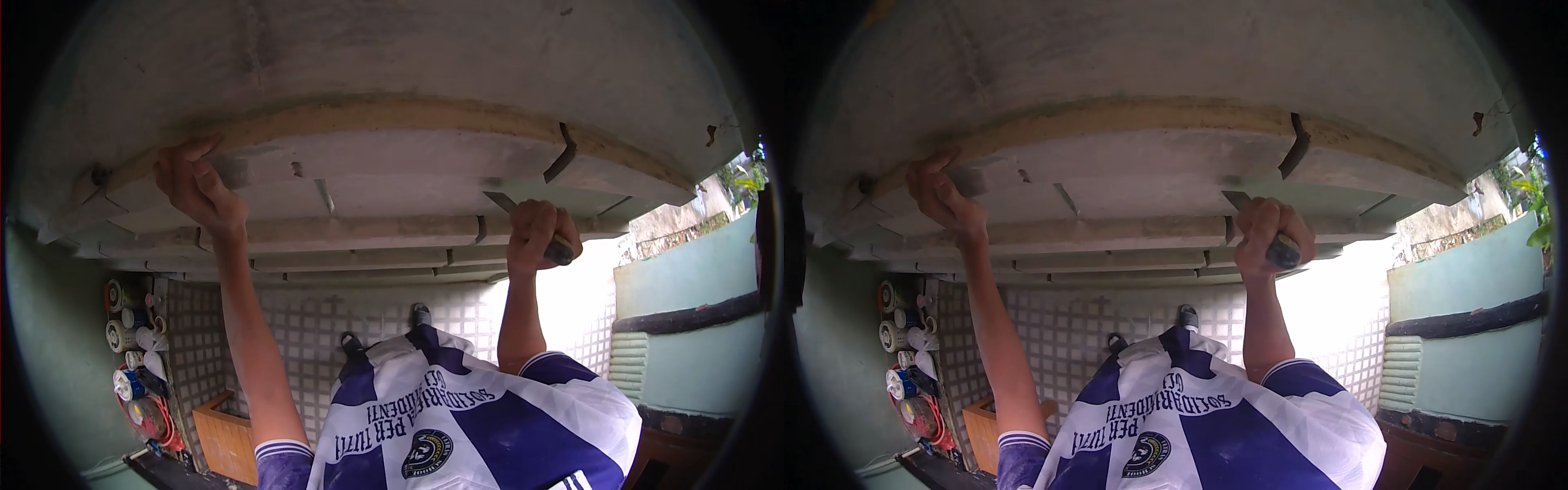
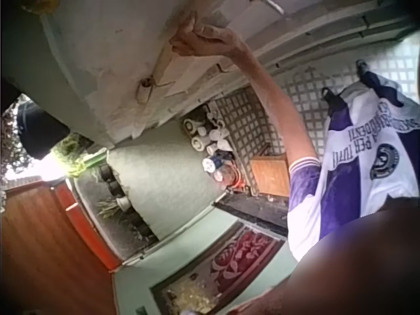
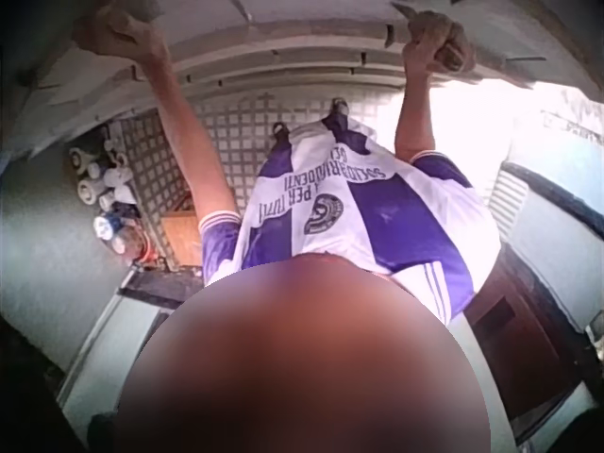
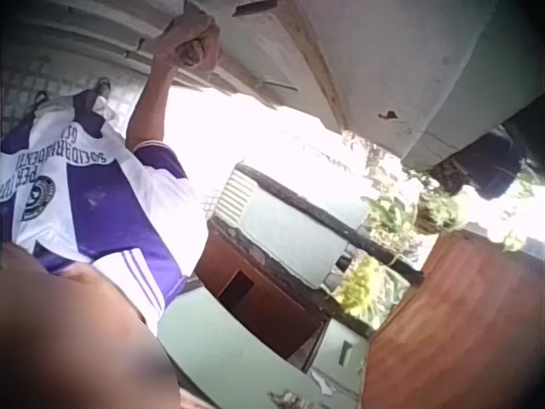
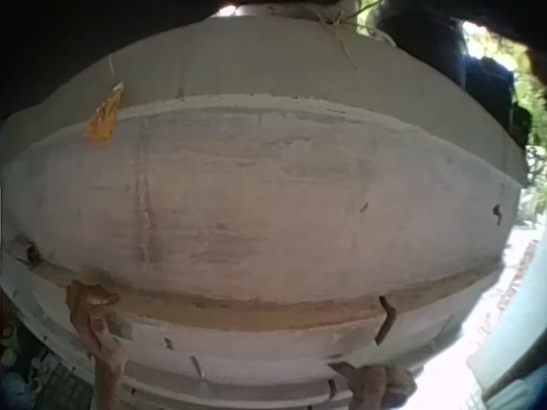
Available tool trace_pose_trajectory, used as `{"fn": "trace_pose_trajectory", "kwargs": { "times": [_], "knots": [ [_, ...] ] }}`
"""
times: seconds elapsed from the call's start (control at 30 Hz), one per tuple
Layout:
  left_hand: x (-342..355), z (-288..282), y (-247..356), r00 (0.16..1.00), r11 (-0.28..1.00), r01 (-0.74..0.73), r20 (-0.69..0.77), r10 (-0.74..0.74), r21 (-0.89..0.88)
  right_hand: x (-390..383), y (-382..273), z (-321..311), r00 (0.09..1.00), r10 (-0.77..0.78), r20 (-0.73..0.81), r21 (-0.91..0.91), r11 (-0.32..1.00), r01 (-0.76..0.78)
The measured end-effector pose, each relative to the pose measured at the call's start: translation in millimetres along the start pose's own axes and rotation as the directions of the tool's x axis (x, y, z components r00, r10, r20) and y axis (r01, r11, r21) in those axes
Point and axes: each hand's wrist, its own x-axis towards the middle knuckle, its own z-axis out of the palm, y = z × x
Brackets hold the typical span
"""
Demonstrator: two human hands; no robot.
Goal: The recorder is using a putty knife to scrape and patch a damaged concrete wall.
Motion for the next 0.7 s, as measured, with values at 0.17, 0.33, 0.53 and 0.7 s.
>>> {"fn": "trace_pose_trajectory", "kwargs": {
  "times": [0.17, 0.33, 0.53, 0.7],
  "knots": [
    [-3, -1, -2, 1.0, 0.999, 0.023, -0.013, -0.023, 0.033, 2, 6, 14, 0.999, -0.004, -0.033, -0.123, 0.992, 0.0],
    [3, 0, 5, 0.999, 0.999, 0.023, -0.026, -0.022, 0.034, -4, 19, 0, 0.999, -0.023, 0.041, -0.097, 0.995, 0.027],
    [-2, -2, 5, 0.996, 0.996, 0.084, 0.002, -0.084, 0.011, -2, -4, 5, 0.994, -0.109, 0.014, -0.036, 0.993, 0.109],
    [0, 0, 6, 0.996, 0.996, 0.086, -0.009, -0.085, 0.035, 10, 2, 5, 0.997, -0.069, 0.037, 0.03, 0.997, 0.068]
  ]
}}
